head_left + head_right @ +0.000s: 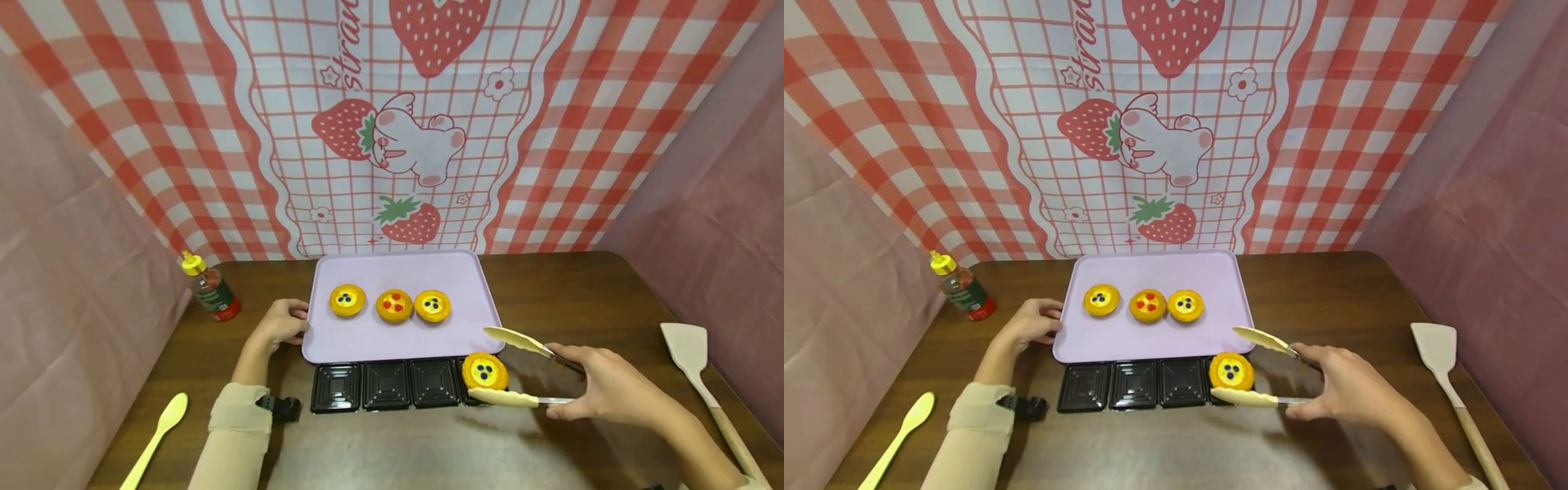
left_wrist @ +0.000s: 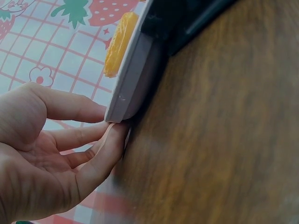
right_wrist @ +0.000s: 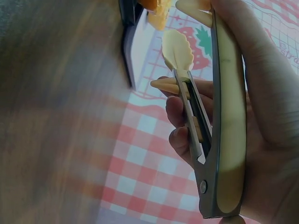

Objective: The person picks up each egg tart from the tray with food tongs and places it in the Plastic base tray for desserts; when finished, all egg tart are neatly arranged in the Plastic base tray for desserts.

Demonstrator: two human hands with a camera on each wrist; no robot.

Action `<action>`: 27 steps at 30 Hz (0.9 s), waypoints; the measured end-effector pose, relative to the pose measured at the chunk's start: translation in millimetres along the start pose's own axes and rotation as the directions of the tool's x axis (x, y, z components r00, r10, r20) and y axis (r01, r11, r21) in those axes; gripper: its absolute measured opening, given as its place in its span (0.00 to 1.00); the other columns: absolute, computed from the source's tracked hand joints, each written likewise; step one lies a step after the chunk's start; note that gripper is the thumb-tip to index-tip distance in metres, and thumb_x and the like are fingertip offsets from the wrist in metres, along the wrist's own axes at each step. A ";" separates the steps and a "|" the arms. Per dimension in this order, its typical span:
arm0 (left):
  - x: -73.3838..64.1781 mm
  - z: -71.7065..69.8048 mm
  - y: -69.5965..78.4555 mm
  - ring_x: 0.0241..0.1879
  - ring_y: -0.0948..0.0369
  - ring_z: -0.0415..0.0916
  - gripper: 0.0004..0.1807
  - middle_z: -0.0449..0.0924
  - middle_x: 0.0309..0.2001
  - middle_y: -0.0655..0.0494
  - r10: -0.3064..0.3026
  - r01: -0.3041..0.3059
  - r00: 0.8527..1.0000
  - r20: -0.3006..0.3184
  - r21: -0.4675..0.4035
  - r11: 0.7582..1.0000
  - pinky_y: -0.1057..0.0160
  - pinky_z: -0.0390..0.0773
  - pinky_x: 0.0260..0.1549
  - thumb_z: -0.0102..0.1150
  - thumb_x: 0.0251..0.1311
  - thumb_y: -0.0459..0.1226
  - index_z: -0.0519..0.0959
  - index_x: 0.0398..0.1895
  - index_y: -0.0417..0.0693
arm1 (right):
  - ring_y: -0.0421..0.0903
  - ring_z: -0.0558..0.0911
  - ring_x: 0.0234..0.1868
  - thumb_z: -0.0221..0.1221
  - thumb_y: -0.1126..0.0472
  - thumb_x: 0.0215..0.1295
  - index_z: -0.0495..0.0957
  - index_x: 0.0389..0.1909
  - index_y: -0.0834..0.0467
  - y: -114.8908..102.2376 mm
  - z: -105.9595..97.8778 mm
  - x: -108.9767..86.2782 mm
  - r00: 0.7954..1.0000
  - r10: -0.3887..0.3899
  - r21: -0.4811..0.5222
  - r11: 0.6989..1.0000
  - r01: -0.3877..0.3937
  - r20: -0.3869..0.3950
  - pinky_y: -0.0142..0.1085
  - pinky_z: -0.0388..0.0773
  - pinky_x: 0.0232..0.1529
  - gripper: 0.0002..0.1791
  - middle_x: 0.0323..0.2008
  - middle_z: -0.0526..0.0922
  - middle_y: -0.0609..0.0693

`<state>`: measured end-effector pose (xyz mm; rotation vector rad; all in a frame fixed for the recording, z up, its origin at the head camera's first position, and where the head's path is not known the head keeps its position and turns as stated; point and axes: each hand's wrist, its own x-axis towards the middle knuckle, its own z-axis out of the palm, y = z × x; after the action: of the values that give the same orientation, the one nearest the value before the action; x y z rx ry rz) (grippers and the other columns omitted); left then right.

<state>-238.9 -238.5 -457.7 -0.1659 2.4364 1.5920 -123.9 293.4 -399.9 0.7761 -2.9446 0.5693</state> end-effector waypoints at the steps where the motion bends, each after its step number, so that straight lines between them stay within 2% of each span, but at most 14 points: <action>1: 0.1 -0.1 -0.2 0.33 0.53 0.76 0.28 0.70 0.44 0.35 -0.001 0.001 1.000 -0.001 0.001 1.000 0.54 0.86 0.25 0.57 0.51 0.21 0.67 0.59 0.22 | 0.48 0.84 0.42 0.76 0.32 0.34 0.77 0.58 0.67 -0.2 -0.6 0.6 1.000 -0.006 -0.002 1.000 0.006 -0.005 0.45 0.83 0.38 0.54 0.44 0.86 0.52; 7: 1.3 -0.5 -2.5 0.34 0.53 0.76 0.28 0.70 0.44 0.36 -0.011 0.011 1.000 -0.001 0.006 1.000 0.54 0.86 0.26 0.56 0.52 0.21 0.68 0.60 0.23 | 0.47 0.83 0.42 0.76 0.31 0.33 0.78 0.58 0.67 -0.9 -2.9 2.4 1.000 -0.009 -0.020 1.000 0.009 -0.022 0.44 0.83 0.38 0.55 0.44 0.86 0.51; 14: 2.0 -1.1 -5.0 0.34 0.54 0.76 0.28 0.71 0.44 0.37 -0.019 0.019 1.000 -0.003 0.001 1.000 0.55 0.86 0.26 0.57 0.52 0.22 0.69 0.60 0.24 | 0.54 0.84 0.44 0.76 0.31 0.34 0.76 0.59 0.68 -4.4 -18.4 11.0 0.999 -0.017 -0.040 0.999 0.015 -0.043 0.52 0.81 0.41 0.56 0.46 0.84 0.57; 20: 3.6 -0.9 -7.3 0.33 0.54 0.77 0.27 0.72 0.43 0.38 -0.012 0.012 1.000 -0.002 -0.009 1.000 0.55 0.86 0.26 0.57 0.52 0.21 0.70 0.59 0.25 | 0.54 0.84 0.44 0.75 0.31 0.34 0.76 0.59 0.67 -7.6 -32.3 27.7 0.997 -0.038 -0.068 0.997 0.033 -0.071 0.52 0.81 0.42 0.56 0.47 0.85 0.58; 27: 5.0 -0.9 -7.1 0.33 0.54 0.77 0.27 0.72 0.43 0.39 -0.005 0.005 1.000 0.000 -0.016 1.000 0.54 0.86 0.26 0.58 0.52 0.22 0.70 0.59 0.25 | 0.47 0.82 0.40 0.75 0.31 0.37 0.75 0.61 0.69 -10.1 -36.5 58.1 0.998 -0.031 -0.023 0.999 0.030 -0.062 0.47 0.81 0.37 0.57 0.44 0.86 0.56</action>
<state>-242.3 -242.1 -465.0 -0.1747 2.4220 1.6102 -171.6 271.2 -354.7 0.7850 -2.8718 0.5482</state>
